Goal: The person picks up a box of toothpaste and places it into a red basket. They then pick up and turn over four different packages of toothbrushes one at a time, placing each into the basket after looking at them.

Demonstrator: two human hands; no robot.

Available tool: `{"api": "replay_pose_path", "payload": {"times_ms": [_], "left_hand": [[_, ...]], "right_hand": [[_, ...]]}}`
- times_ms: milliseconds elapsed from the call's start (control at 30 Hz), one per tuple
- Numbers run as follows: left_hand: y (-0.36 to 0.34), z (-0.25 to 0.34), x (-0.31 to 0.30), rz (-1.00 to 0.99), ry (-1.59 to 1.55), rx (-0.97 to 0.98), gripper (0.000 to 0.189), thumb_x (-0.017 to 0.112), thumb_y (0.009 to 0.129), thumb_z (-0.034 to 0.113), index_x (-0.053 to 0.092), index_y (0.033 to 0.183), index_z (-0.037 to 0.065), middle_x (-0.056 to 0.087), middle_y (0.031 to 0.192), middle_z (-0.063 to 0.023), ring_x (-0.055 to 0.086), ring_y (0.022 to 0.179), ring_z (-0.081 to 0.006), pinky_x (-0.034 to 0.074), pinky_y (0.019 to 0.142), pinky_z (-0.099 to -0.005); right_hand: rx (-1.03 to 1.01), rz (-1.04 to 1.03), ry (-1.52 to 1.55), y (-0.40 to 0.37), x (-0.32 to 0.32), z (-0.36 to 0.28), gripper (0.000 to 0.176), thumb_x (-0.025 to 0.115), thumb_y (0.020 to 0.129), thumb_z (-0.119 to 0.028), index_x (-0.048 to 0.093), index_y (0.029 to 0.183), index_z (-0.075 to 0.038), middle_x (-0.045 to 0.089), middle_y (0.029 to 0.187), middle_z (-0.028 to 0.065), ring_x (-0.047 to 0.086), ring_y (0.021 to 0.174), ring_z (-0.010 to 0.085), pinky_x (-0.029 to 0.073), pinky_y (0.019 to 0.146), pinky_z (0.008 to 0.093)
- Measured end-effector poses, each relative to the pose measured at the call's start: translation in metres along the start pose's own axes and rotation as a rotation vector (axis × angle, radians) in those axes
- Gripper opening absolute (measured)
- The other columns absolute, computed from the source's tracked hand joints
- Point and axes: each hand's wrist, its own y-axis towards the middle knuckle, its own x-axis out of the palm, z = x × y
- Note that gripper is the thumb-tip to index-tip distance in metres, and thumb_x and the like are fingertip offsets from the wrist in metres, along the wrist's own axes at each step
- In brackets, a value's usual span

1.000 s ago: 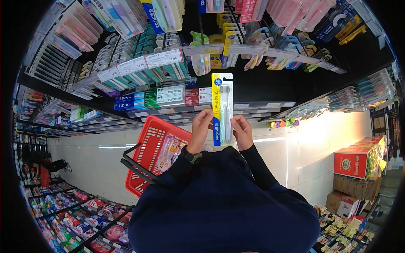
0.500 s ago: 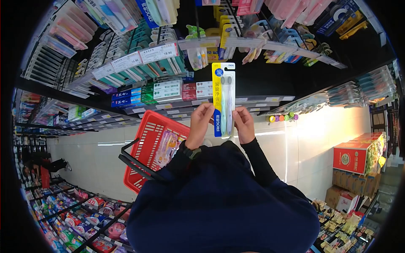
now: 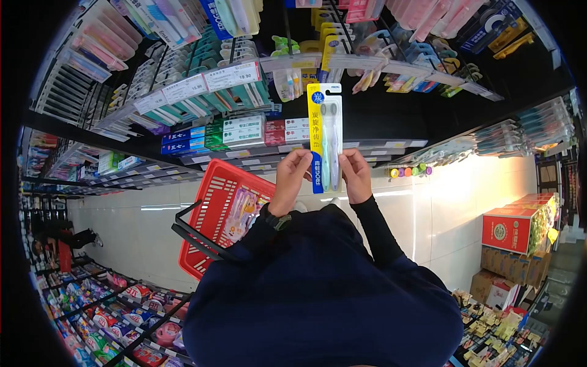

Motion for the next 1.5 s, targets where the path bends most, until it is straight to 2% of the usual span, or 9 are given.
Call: {"api": "replay_pose_path", "payload": {"times_ms": [100, 433, 800, 1333, 1400, 1500], "left_hand": [[0.001, -0.001, -0.001, -0.003, -0.007, -0.002, 0.018, 0.052, 0.094, 0.018, 0.060, 0.097, 0.002, 0.060, 0.084, 0.0003, 0.053, 0.070, -0.0047, 0.043, 0.059, -0.0198], [-0.001, -0.001, -0.002, 0.001, -0.012, -0.007, 0.019, 0.053, 0.094, 0.018, 0.060, 0.098, 0.002, 0.060, 0.083, 0.0001, 0.053, 0.069, -0.0047, 0.043, 0.059, -0.0196], [-0.001, -0.001, -0.003, 0.005, -0.012, -0.006, 0.019, 0.053, 0.094, 0.018, 0.059, 0.099, 0.001, 0.059, 0.083, -0.0004, 0.053, 0.068, -0.0049, 0.043, 0.059, -0.0197], [0.000, -0.002, -0.004, 0.009, -0.024, -0.002, 0.018, 0.053, 0.094, 0.019, 0.059, 0.098, 0.002, 0.060, 0.084, -0.0003, 0.054, 0.070, -0.0051, 0.043, 0.059, -0.0198], [0.000, -0.002, -0.003, 0.007, -0.023, -0.004, 0.018, 0.052, 0.094, 0.019, 0.059, 0.097, 0.002, 0.060, 0.084, -0.0003, 0.054, 0.070, -0.0051, 0.043, 0.059, -0.0198], [-0.001, -0.002, -0.002, 0.003, -0.019, -0.006, 0.019, 0.052, 0.094, 0.019, 0.059, 0.097, 0.002, 0.060, 0.084, -0.0003, 0.055, 0.071, -0.0051, 0.043, 0.059, -0.0199]], "right_hand": [[-0.013, 0.037, 0.035, 0.001, 0.007, -0.005, 0.007, 0.056, 0.092, -0.012, 0.056, 0.094, -0.006, 0.056, 0.082, -0.0035, 0.049, 0.075, 0.0030, 0.039, 0.069, 0.0192], [-0.028, 0.011, 0.029, 0.004, 0.007, -0.006, 0.008, 0.056, 0.092, -0.013, 0.056, 0.095, -0.005, 0.056, 0.083, -0.0032, 0.049, 0.078, 0.0032, 0.039, 0.071, 0.0192], [-0.019, 0.016, 0.019, 0.006, 0.007, -0.003, 0.008, 0.057, 0.092, -0.015, 0.057, 0.093, -0.007, 0.054, 0.081, -0.0054, 0.046, 0.074, 0.0020, 0.036, 0.065, 0.0179], [-0.016, 0.017, 0.014, 0.004, 0.006, -0.001, 0.009, 0.057, 0.092, -0.015, 0.056, 0.093, -0.006, 0.055, 0.080, -0.0046, 0.047, 0.074, 0.0022, 0.038, 0.067, 0.0181], [-0.001, -0.012, 0.011, 0.004, 0.002, 0.003, 0.010, 0.054, 0.093, -0.014, 0.054, 0.097, -0.005, 0.057, 0.090, -0.0013, 0.053, 0.082, 0.0047, 0.043, 0.073, 0.0207], [0.011, -0.002, 0.001, 0.003, -0.001, 0.004, 0.010, 0.054, 0.093, -0.014, 0.055, 0.097, -0.005, 0.058, 0.090, -0.0014, 0.053, 0.081, 0.0044, 0.043, 0.072, 0.0205]]}}
